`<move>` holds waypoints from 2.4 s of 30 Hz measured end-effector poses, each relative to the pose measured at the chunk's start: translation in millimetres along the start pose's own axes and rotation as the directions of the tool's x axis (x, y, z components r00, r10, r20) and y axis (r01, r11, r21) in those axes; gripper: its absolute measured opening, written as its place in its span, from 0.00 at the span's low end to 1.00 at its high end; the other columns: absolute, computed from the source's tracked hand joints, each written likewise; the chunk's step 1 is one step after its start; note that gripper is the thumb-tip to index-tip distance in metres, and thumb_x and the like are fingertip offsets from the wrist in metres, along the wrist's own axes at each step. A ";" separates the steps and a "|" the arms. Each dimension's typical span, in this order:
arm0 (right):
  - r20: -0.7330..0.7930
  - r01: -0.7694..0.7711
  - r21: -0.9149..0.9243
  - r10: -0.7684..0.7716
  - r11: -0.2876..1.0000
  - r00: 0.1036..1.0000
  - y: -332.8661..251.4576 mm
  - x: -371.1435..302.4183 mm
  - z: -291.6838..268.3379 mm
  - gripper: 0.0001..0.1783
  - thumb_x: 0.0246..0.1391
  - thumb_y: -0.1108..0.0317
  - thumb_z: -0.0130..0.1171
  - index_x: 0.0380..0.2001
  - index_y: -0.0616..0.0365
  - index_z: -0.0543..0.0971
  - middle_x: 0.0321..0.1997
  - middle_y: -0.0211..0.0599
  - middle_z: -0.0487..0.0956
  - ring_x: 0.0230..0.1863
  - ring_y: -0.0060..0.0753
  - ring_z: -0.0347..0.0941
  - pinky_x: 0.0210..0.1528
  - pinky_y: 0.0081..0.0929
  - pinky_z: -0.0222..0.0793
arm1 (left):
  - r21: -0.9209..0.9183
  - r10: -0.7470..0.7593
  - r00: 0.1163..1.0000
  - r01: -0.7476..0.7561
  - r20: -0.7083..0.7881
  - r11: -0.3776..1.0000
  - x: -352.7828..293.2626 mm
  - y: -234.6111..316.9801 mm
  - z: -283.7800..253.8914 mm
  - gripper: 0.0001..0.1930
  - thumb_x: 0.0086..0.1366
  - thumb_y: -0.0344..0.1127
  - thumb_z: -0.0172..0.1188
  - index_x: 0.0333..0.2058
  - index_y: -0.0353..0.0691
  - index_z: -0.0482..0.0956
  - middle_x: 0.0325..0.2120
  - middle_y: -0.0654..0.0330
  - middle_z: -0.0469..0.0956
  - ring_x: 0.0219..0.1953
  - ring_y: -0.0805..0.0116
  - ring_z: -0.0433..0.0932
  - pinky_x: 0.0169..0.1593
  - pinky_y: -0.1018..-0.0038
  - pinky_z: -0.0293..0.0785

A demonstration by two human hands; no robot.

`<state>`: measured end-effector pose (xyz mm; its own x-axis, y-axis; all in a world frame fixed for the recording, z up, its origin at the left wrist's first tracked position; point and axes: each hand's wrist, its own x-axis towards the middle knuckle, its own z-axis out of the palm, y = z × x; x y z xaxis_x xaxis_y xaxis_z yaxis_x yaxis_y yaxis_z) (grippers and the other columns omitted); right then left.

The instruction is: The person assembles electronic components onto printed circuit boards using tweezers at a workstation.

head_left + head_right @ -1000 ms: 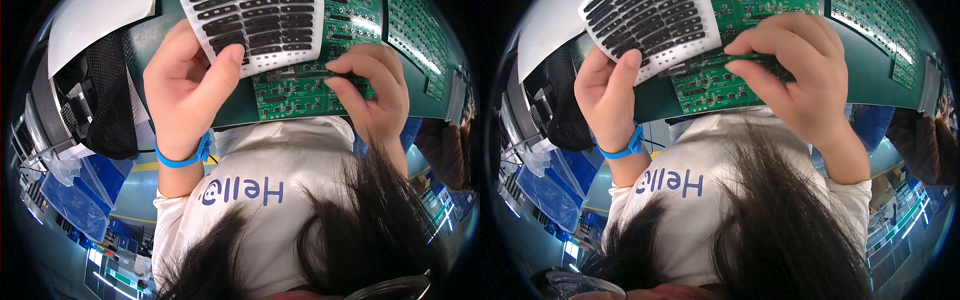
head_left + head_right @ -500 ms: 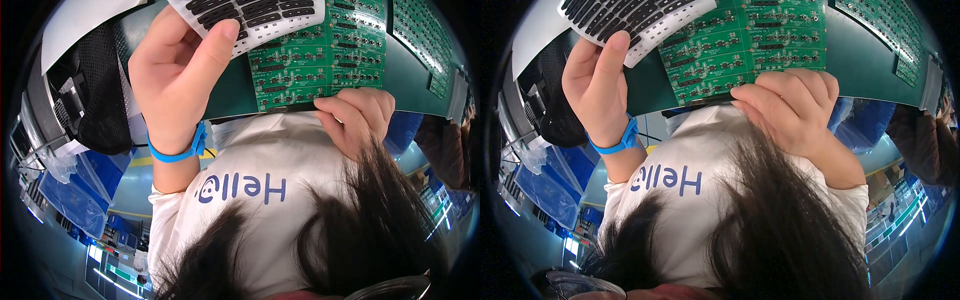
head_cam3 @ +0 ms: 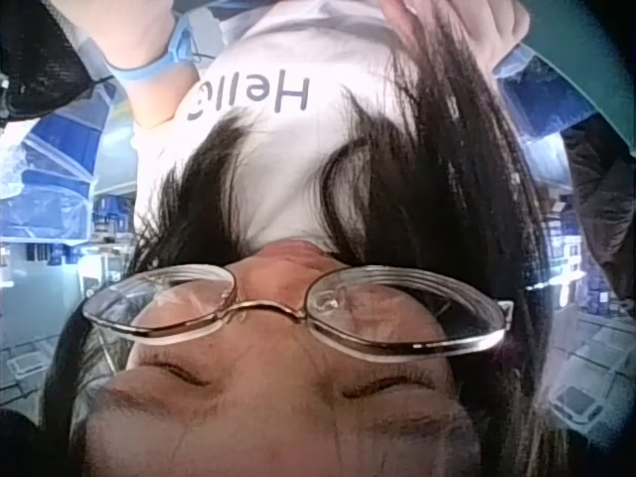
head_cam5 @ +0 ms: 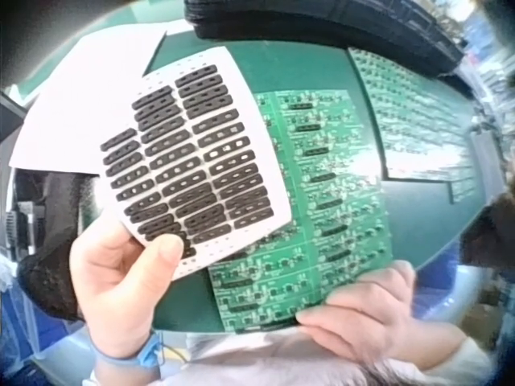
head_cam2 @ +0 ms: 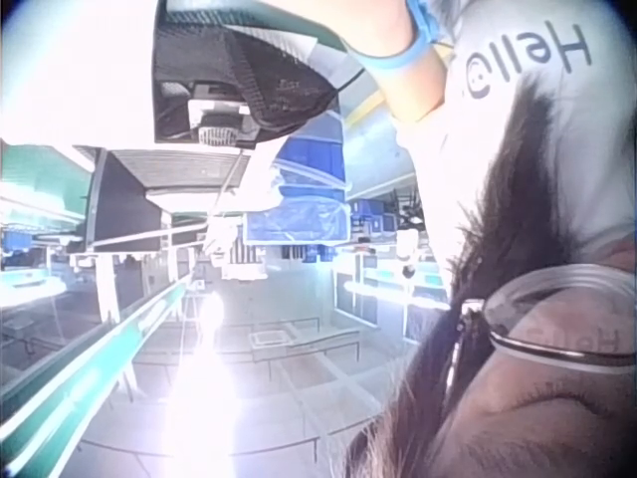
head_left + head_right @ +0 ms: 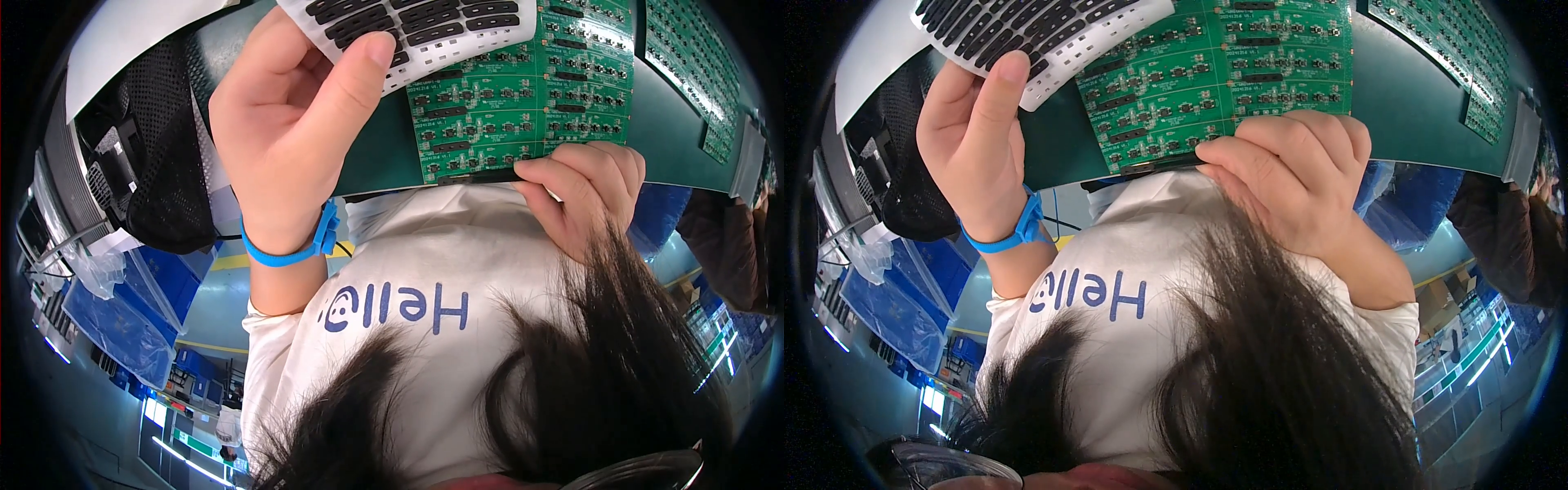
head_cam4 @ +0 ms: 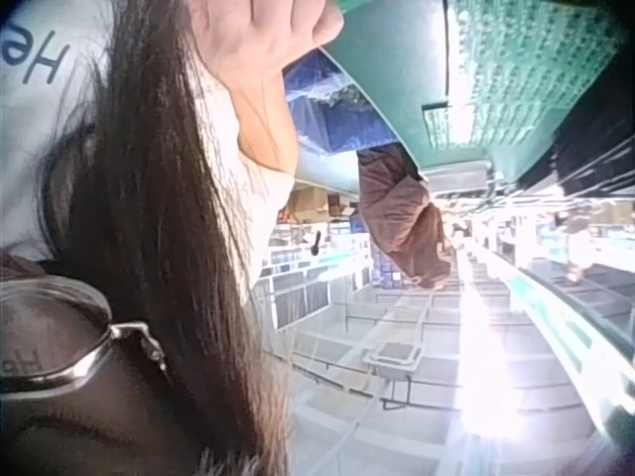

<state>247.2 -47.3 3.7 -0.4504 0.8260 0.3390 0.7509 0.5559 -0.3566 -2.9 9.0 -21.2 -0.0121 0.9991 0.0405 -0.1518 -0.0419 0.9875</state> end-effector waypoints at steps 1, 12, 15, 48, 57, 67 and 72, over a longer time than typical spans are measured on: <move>0.007 -0.002 0.005 0.002 1.000 1.000 0.3 -0.1 -0.2 0.13 0.34 0.61 0.69 0.29 0.42 0.83 0.31 0.19 0.76 0.34 0.25 0.70 0.38 0.23 0.57 | 0.000 0.008 1.000 -0.008 -0.003 1.000 -0.6 -0.3 -0.3 0.14 0.62 0.25 0.59 0.46 0.25 0.76 0.41 0.53 0.79 0.43 0.69 0.77 0.51 0.77 0.70; 0.030 -0.002 -0.016 0.002 1.000 1.000 -2.0 2.4 -2.8 0.12 0.35 0.61 0.68 0.29 0.42 0.83 0.31 0.19 0.76 0.34 0.26 0.70 0.38 0.24 0.57 | 0.003 0.024 1.000 -0.024 -0.005 1.000 -1.4 -0.6 -2.2 0.13 0.62 0.24 0.59 0.45 0.25 0.76 0.41 0.53 0.79 0.42 0.69 0.77 0.51 0.78 0.70; 0.037 -0.001 -0.016 0.002 1.000 0.999 -1.5 2.6 -2.7 0.12 0.35 0.61 0.68 0.29 0.42 0.83 0.31 0.19 0.76 0.34 0.25 0.70 0.38 0.24 0.57 | 0.006 0.012 0.999 -0.011 -0.030 1.000 -2.5 0.7 -0.8 0.14 0.61 0.23 0.59 0.46 0.25 0.76 0.41 0.53 0.79 0.43 0.69 0.77 0.51 0.78 0.70; 0.043 0.006 -0.011 -0.006 1.000 0.999 -0.9 3.3 -5.6 0.12 0.34 0.61 0.68 0.28 0.43 0.83 0.31 0.19 0.76 0.34 0.25 0.69 0.37 0.24 0.58 | 0.063 0.031 0.994 -0.025 -0.104 0.998 -5.7 1.5 0.2 0.16 0.59 0.24 0.62 0.47 0.27 0.76 0.40 0.52 0.80 0.42 0.68 0.78 0.50 0.77 0.71; 0.031 0.053 -0.071 -0.051 0.996 0.998 -3.8 3.0 -7.5 0.13 0.34 0.61 0.69 0.30 0.42 0.84 0.31 0.18 0.75 0.34 0.24 0.69 0.37 0.24 0.58 | 0.066 0.033 0.994 -0.026 -0.101 0.997 -5.3 0.9 -0.7 0.17 0.60 0.25 0.62 0.48 0.27 0.76 0.41 0.51 0.80 0.43 0.67 0.78 0.51 0.76 0.71; 0.022 0.026 -0.020 -0.025 0.999 0.999 -1.8 -0.5 -11.6 0.24 0.26 0.68 0.73 0.35 0.44 0.81 0.33 0.22 0.75 0.32 0.29 0.69 0.40 0.29 0.62 | 0.063 0.044 0.995 -0.038 -0.093 0.997 -4.4 0.1 -1.4 0.17 0.60 0.25 0.62 0.48 0.27 0.76 0.42 0.51 0.80 0.43 0.67 0.78 0.52 0.76 0.70; -0.004 0.033 -0.022 -0.033 0.999 0.999 0.9 -0.6 -9.4 0.23 0.26 0.69 0.73 0.34 0.44 0.82 0.32 0.22 0.75 0.31 0.29 0.69 0.39 0.28 0.61 | 0.090 0.052 0.994 -0.044 -0.092 0.995 -5.0 0.2 -2.8 0.17 0.60 0.25 0.62 0.48 0.26 0.76 0.42 0.51 0.79 0.43 0.67 0.78 0.52 0.76 0.70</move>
<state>252.7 -48.2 11.4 -0.4729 0.8070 0.3537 0.7463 0.5802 -0.3261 -5.7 4.0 -21.6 -0.1109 0.9908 0.0778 -0.0614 -0.0850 0.9945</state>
